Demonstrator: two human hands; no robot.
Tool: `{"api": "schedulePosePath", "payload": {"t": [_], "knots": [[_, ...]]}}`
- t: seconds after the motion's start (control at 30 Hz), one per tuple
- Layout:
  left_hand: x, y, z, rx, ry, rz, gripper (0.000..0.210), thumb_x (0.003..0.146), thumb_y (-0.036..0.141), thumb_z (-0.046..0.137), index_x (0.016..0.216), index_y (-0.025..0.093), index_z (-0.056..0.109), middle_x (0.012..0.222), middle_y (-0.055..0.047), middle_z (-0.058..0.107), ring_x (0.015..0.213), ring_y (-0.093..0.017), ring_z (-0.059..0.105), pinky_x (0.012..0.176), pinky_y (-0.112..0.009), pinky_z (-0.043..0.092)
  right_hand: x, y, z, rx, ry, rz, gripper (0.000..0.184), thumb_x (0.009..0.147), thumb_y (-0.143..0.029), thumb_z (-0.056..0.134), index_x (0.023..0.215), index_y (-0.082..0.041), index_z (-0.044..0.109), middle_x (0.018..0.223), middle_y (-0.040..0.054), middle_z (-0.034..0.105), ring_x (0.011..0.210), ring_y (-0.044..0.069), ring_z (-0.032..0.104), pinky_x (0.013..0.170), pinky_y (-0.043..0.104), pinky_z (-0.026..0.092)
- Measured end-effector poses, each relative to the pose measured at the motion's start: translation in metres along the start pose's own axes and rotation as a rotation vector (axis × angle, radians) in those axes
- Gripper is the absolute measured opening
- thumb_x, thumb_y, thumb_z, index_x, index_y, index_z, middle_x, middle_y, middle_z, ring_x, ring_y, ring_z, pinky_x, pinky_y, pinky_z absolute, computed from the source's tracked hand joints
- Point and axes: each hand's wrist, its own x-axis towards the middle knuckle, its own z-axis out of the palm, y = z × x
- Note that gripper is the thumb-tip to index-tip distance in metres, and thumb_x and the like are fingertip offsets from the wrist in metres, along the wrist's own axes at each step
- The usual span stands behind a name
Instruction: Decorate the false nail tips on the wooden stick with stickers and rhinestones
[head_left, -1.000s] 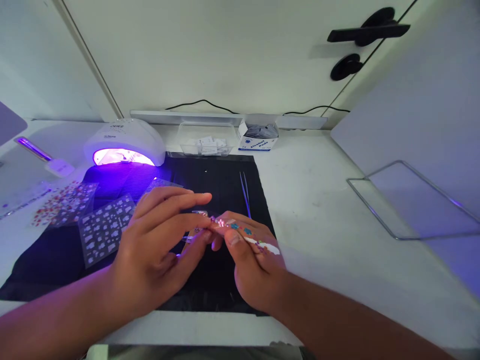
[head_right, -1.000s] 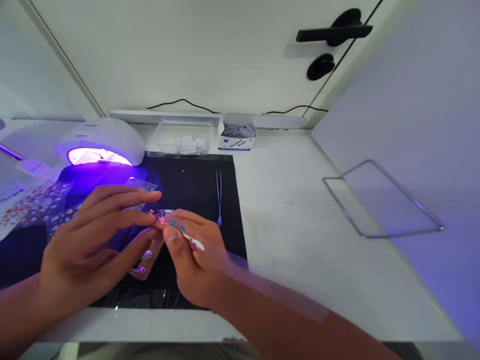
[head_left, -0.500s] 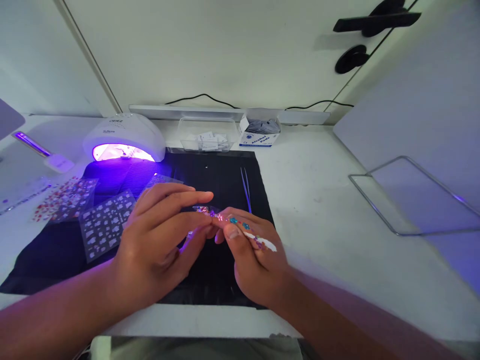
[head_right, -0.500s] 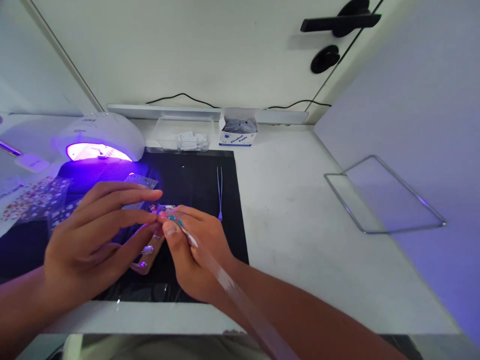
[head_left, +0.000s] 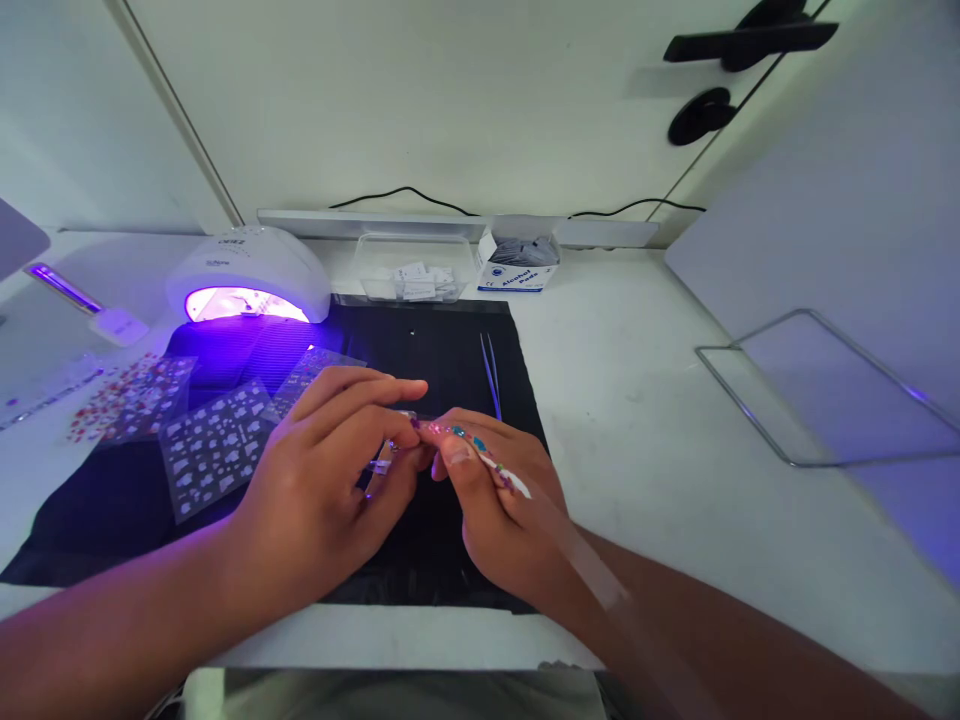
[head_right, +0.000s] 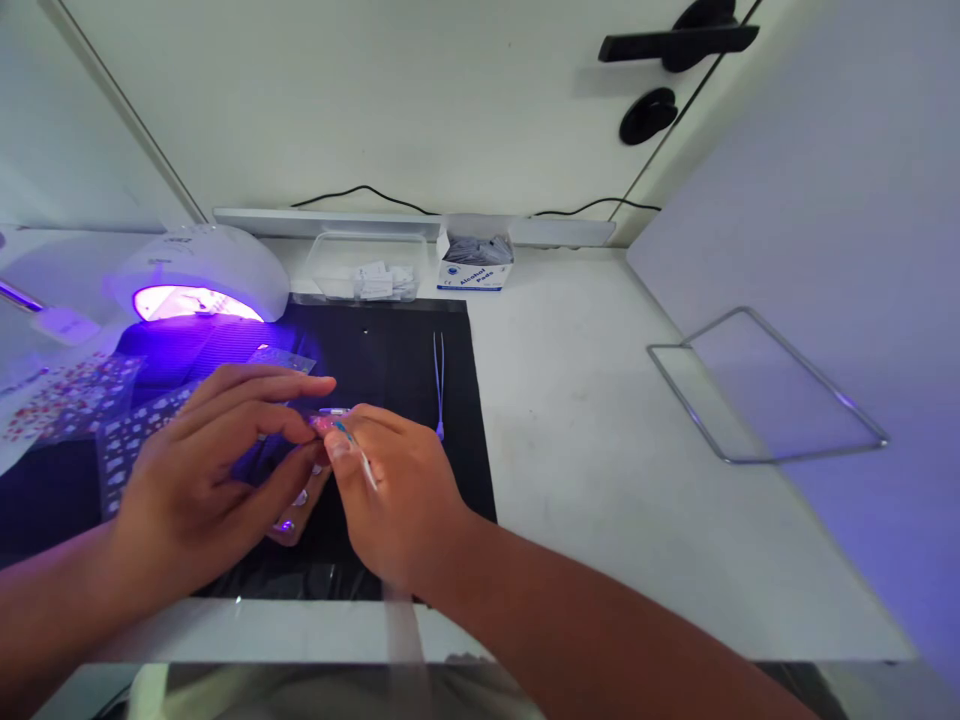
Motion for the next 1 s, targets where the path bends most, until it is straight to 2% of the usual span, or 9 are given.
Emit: {"api": "schedulePosePath", "payload": {"t": [0.1,0.23,0.37,0.43,0.53,0.67,0.8,1.0], "knots": [[0.000,-0.002,-0.001,-0.025,-0.035,0.021,0.012,0.085,0.005,0.062,0.084,0.017,0.059,0.108,-0.011,0.070,0.108,-0.021,0.060,0.095,-0.037,0.048,0.001,0.001,-0.002,0.049,-0.018,0.083,0.037,0.100,-0.023,0.038,0.067,-0.021,0.053,0.065,-0.0010,0.057,0.063,0.012,0.055,0.064,0.026,0.047],[0.003,-0.006,-0.005,-0.085,-0.099,0.049,0.015,0.085,0.004,0.060,0.085,0.019,0.060,0.111,-0.009,0.066,0.112,-0.023,0.056,0.095,-0.038,0.045,0.002,0.003,-0.003,0.277,-0.089,0.296,0.038,0.099,-0.029,0.039,0.067,-0.020,0.058,0.064,-0.0013,0.061,0.061,0.011,0.057,0.060,0.024,0.047],[0.005,-0.009,-0.010,-0.178,-0.150,-0.009,0.015,0.086,0.006,0.059,0.087,0.021,0.063,0.114,-0.007,0.064,0.115,-0.023,0.055,0.097,-0.038,0.043,0.006,0.002,-0.005,0.427,-0.118,0.441,0.039,0.094,-0.030,0.042,0.059,-0.020,0.056,0.058,-0.0007,0.059,0.061,0.012,0.058,0.062,0.025,0.049],[0.005,-0.009,-0.012,-0.234,-0.181,-0.072,0.014,0.086,0.008,0.060,0.087,0.021,0.064,0.111,-0.006,0.065,0.112,-0.022,0.056,0.094,-0.037,0.043,0.009,0.001,-0.006,0.489,-0.148,0.490,0.035,0.091,-0.030,0.044,0.060,-0.020,0.058,0.057,-0.0008,0.059,0.061,0.012,0.059,0.063,0.026,0.050],[0.005,-0.008,-0.013,-0.354,-0.217,-0.189,0.012,0.087,0.012,0.062,0.084,0.023,0.066,0.095,-0.003,0.065,0.095,-0.018,0.060,0.084,-0.034,0.046,0.011,0.004,-0.007,0.612,-0.174,0.530,0.031,0.088,-0.034,0.048,0.062,-0.020,0.058,0.055,-0.0016,0.056,0.057,0.012,0.055,0.060,0.027,0.047],[0.005,-0.005,-0.010,-0.661,-0.238,-0.461,0.007,0.088,0.022,0.066,0.081,0.022,0.066,0.077,-0.001,0.066,0.073,-0.016,0.063,0.066,-0.029,0.050,0.010,0.008,-0.008,0.740,-0.220,0.481,0.031,0.083,-0.044,0.058,0.065,-0.020,0.055,0.061,-0.0021,0.054,0.057,0.011,0.047,0.057,0.027,0.040],[0.002,-0.004,-0.002,-0.907,-0.171,-0.669,0.008,0.084,0.028,0.074,0.082,0.022,0.069,0.067,0.002,0.065,0.052,-0.011,0.059,0.050,-0.023,0.048,0.010,0.003,-0.009,0.663,-0.276,0.504,0.022,0.074,-0.037,0.067,0.073,-0.020,0.054,0.065,-0.0042,0.049,0.060,0.011,0.043,0.057,0.026,0.036],[-0.004,-0.005,0.006,-1.199,-0.185,-0.833,0.011,0.083,0.034,0.076,0.091,0.025,0.073,0.059,0.006,0.062,0.038,-0.004,0.048,0.045,-0.018,0.048,0.011,-0.005,-0.011,0.544,-0.227,0.532,0.012,0.070,-0.026,0.062,0.070,-0.021,0.051,0.064,-0.0042,0.049,0.058,0.011,0.044,0.056,0.027,0.037]]}}
